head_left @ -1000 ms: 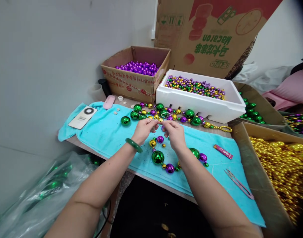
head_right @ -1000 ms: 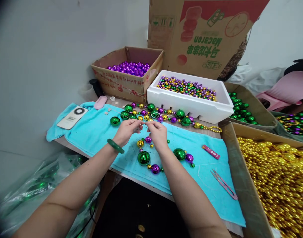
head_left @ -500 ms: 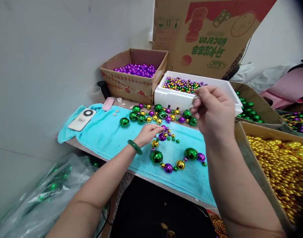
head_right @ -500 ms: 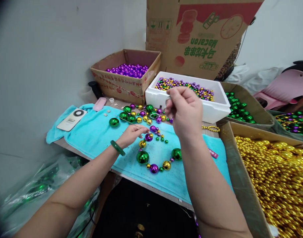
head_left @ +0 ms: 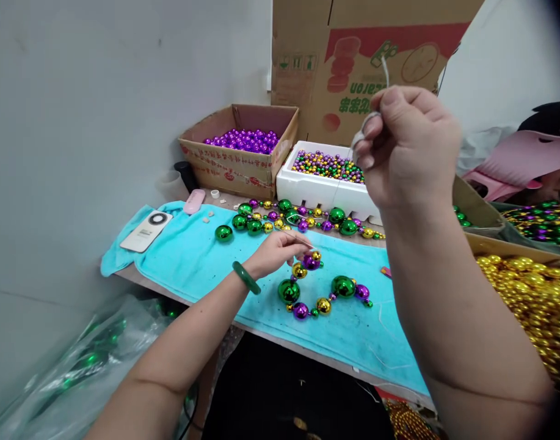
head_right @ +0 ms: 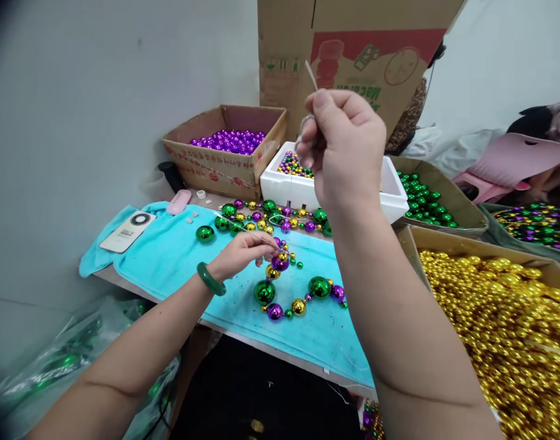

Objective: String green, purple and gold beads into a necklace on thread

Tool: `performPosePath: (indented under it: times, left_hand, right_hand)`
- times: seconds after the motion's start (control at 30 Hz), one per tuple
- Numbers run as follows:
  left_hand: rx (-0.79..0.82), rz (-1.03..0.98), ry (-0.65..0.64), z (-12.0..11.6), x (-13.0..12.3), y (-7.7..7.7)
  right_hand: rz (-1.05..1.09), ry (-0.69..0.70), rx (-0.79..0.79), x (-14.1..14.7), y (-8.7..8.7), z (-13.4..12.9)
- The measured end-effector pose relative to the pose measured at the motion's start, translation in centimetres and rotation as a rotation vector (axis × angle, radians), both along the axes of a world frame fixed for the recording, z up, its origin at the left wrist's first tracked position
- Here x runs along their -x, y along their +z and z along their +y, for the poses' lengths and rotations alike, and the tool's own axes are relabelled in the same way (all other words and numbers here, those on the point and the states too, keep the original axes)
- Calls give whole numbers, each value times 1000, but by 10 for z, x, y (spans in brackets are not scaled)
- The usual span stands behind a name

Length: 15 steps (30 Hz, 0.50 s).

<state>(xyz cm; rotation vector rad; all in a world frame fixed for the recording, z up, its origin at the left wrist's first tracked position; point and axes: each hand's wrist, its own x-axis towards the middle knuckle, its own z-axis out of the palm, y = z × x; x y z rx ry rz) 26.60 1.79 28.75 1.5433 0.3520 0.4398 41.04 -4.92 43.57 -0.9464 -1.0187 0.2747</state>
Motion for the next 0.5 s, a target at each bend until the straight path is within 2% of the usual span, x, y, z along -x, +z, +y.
performPosePath:
  times: [0.17,0.33,0.5]
  left_hand:
    - [75,-76,-13,-11,-2,10]
    - [202,-88,48,-14,-9,7]
    - [206,-58,30,-11,-1,8]
  right_hand:
    - [49,67,59,15,15,12]
    - [70,101,120,40,20,17]
    - [52,73,46,34,36,17]
